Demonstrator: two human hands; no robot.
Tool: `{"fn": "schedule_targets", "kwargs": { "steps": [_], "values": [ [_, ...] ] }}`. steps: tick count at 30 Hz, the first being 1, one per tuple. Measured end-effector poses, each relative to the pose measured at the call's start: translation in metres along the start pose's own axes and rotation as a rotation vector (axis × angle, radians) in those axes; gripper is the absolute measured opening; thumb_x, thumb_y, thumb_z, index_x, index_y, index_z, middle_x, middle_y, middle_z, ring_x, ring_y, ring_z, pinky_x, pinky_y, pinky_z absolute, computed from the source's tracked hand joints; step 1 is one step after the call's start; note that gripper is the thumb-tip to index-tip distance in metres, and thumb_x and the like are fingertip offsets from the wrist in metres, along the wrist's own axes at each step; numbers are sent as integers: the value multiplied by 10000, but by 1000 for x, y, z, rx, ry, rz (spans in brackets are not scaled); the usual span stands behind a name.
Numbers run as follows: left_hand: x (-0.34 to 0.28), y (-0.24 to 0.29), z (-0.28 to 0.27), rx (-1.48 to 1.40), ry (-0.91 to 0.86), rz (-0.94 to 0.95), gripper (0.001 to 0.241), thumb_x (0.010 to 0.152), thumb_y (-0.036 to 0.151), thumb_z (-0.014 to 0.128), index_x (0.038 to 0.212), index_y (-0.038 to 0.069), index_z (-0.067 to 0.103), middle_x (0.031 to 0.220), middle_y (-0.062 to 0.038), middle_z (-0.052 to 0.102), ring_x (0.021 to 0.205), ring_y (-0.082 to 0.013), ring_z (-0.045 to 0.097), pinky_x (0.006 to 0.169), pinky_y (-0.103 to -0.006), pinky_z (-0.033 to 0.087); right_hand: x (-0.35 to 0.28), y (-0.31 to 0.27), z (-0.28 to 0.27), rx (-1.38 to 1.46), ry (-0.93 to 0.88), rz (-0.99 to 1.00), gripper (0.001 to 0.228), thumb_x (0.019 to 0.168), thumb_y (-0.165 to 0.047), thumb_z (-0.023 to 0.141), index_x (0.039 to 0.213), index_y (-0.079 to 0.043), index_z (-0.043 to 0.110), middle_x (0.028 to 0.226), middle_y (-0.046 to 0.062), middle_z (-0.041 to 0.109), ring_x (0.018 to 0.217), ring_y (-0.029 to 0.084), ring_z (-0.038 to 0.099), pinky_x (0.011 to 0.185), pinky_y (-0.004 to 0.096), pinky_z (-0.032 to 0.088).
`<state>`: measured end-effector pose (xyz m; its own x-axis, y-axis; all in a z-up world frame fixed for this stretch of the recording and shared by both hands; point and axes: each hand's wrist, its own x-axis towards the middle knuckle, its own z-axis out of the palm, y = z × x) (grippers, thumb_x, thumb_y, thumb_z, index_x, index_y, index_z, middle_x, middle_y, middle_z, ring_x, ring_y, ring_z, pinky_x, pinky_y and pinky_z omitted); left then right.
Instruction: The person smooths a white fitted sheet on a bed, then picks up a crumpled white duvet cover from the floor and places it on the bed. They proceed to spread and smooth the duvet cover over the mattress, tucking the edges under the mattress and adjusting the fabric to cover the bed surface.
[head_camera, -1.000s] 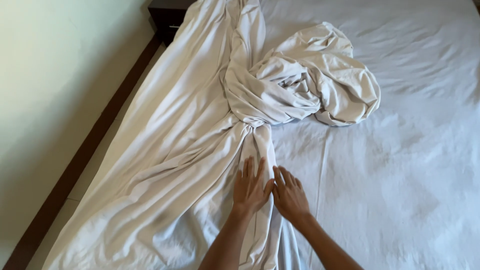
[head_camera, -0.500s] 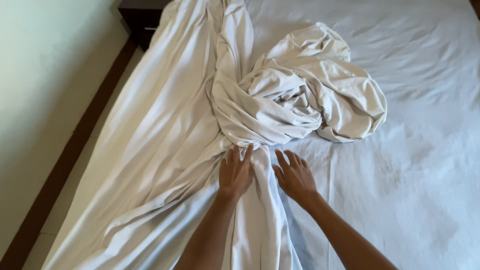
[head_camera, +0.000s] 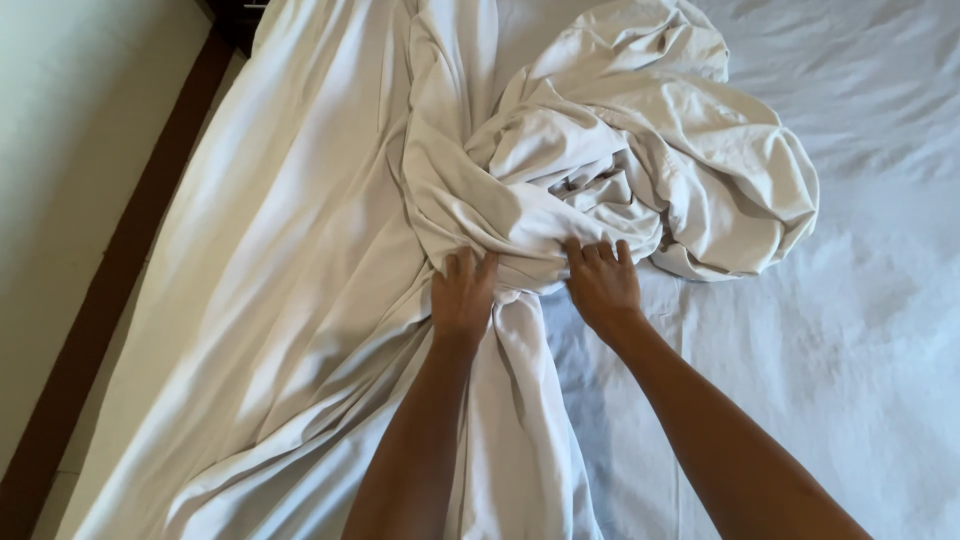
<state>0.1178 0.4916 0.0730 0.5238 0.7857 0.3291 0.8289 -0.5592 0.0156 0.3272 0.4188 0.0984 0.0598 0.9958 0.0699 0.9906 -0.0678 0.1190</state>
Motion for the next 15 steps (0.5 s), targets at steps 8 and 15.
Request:
{"fn": "schedule_targets", "kwargs": {
  "steps": [8, 15],
  "values": [
    [80, 66, -37, -481, 15, -220, 331, 872, 94, 645, 1202, 97, 670, 1177, -162, 617, 1130, -371, 608, 911, -477, 518, 20, 67, -31, 90, 77, 147, 107, 928, -102, 598, 980, -54, 678, 993, 149, 747, 897, 329, 744, 820, 490, 560],
    [136, 130, -79, -774, 90, -168, 304, 911, 46, 582, 1202, 70, 666, 1243, -171, 585, 1161, -379, 593, 950, -466, 502, 18, 148, -104, 105, 82, 332, 175, 880, -128, 611, 1010, -28, 672, 932, 208, 751, 822, 381, 751, 677, 502, 589]
  ]
}}
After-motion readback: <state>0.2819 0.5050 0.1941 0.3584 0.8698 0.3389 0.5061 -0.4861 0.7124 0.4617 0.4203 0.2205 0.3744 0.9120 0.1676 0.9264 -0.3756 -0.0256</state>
